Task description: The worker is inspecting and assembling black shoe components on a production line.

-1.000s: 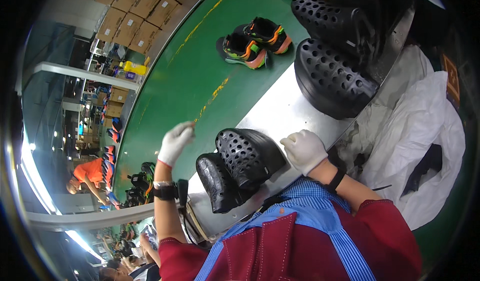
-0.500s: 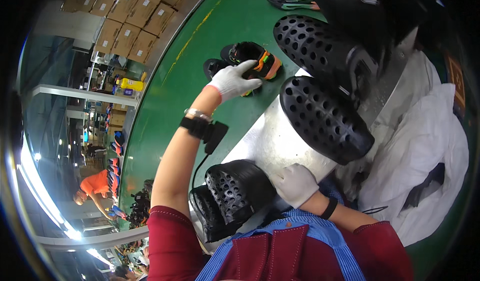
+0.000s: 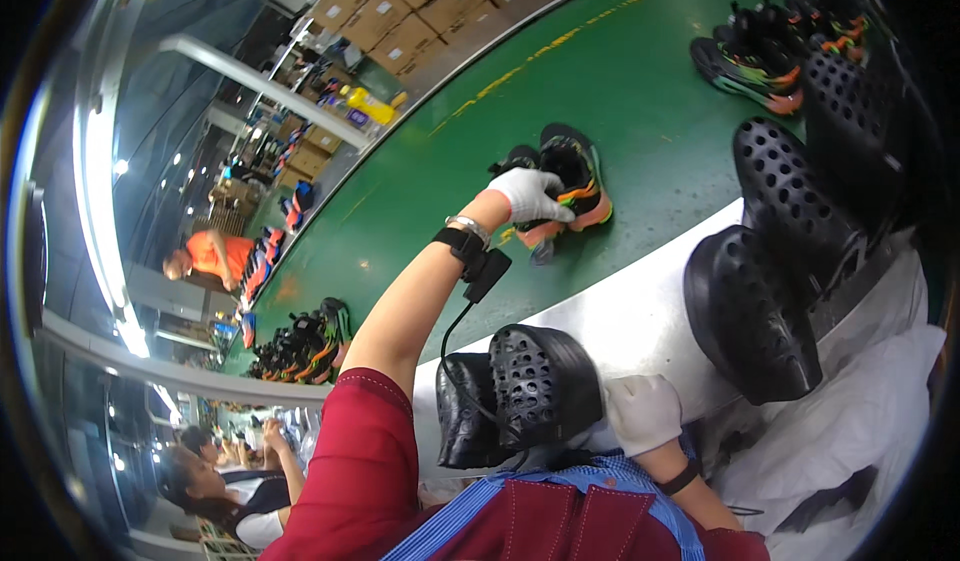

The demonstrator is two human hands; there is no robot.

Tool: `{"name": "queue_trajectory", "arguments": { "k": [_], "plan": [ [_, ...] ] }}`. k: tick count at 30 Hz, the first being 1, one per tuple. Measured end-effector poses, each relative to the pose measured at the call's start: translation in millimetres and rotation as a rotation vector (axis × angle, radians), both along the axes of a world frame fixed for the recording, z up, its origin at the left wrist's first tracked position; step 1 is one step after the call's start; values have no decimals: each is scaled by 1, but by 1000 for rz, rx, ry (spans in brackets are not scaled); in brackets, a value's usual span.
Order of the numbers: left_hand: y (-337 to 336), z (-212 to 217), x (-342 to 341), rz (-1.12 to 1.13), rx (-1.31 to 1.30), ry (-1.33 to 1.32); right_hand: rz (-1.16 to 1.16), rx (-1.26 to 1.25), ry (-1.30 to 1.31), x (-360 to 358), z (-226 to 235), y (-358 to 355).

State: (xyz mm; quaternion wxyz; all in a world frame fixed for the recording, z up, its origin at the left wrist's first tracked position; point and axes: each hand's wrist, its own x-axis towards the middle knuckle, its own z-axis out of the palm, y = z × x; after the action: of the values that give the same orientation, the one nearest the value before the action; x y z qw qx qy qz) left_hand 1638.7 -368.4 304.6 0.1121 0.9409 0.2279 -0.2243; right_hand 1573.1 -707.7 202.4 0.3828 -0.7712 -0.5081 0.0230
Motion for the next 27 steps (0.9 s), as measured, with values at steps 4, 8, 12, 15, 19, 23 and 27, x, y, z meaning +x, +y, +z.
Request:
{"name": "queue_trajectory", "arguments": {
  "k": [4, 8, 12, 15, 19, 23, 27],
  "plan": [
    [23, -13, -75, 114, -25, 7, -20, -24, -1, -6, -3, 4],
    [23, -21, -108, 148, -106, 12, -35, -21, -32, -7, -2, 3],
    [22, -27, -111, 159, -192, -26, -56, -43, -68, -10, -11, 2],
    [22, -31, -116, 137, -141, -54, -51, -47, -93, -12, -10, 5],
    [23, -29, -126, 147, -252, -117, -83, -87, -125, -14, -12, 4],
    [27, -34, -132, 151, -344, -159, -84, -71, -159, -15, -12, 6],
    [27, -25, -130, 139, -335, -119, -93, -68, -166, -19, -11, 8]
  ]
}}
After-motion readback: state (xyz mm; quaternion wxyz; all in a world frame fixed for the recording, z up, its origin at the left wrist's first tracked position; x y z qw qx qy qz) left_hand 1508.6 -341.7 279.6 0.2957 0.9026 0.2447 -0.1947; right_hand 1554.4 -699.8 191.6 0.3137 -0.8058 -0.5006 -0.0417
